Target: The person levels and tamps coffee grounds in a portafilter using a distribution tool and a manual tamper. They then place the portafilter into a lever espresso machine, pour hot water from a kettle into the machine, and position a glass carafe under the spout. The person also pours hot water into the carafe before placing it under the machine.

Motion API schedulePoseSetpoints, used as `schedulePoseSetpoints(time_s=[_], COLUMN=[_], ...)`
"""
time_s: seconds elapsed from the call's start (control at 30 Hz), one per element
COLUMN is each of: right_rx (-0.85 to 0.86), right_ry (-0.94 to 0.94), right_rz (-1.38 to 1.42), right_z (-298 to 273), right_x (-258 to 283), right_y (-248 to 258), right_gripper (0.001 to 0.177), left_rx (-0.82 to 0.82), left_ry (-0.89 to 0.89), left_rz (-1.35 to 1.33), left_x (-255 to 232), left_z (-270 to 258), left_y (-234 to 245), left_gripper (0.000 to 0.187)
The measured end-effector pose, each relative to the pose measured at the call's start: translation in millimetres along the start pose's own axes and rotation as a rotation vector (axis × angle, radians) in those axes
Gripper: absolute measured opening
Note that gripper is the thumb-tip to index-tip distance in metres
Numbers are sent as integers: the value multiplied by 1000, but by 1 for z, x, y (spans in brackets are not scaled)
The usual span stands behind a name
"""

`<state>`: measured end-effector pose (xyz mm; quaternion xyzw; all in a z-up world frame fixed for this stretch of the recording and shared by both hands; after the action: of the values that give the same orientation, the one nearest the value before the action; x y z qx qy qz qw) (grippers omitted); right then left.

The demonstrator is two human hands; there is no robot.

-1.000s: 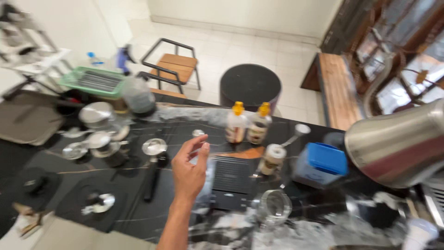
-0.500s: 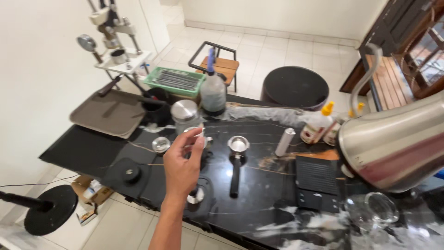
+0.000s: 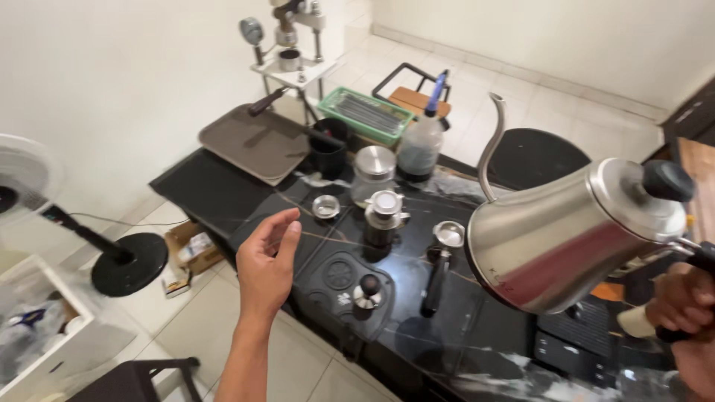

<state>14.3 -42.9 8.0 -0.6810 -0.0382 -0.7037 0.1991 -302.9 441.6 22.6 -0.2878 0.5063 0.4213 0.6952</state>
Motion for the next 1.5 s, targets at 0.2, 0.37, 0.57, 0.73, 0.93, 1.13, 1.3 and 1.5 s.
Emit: schedulePoseSetpoints(time_s=[0.2,0.37,0.57,0.73,0.93,1.13,1.3,1.5], right_rx=[92,107,-36,-75,-38,-59,-113,-274], right_ry=[70,97,137,60,69,72,44,41], right_rz=[-96,-175,-149,-88,-46,-122,-141,-161], right_z=[-7,-13,-33,-29,-1,41,65,74], right_x=[9,7,-19,-38,-65,-83,-95,-115], right_y=[-116,-236,-367,-451,-512,-568,-610,-651], right_gripper=[58,58,57,53,54,53,47,45], left_rx=[-62,-15,71,102,93,116,151,296], left_ry=[26,-48,-42,73,-56,-30,-44,-127], left_rz=[87,62,262,303,258,292,300,335], left_x=[24,39,44,56,99,136,173,248], left_z=[36,113,206,273,328,373,429,506], left_y=[69,128,203,239,242,243,224,178], left_gripper=[27,28,30,31,29,29,31,31])
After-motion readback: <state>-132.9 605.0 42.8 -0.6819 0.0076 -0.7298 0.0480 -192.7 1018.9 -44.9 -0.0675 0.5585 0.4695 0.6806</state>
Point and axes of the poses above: each hand's wrist, its own z-axis towards the middle knuckle, its own y-axis out of the back of the hand, x = y × z, the point moved 3 cm from there along z, towards the middle knuckle, and after that the axes turned 2 degrees about -y, right-handed, at the moved point
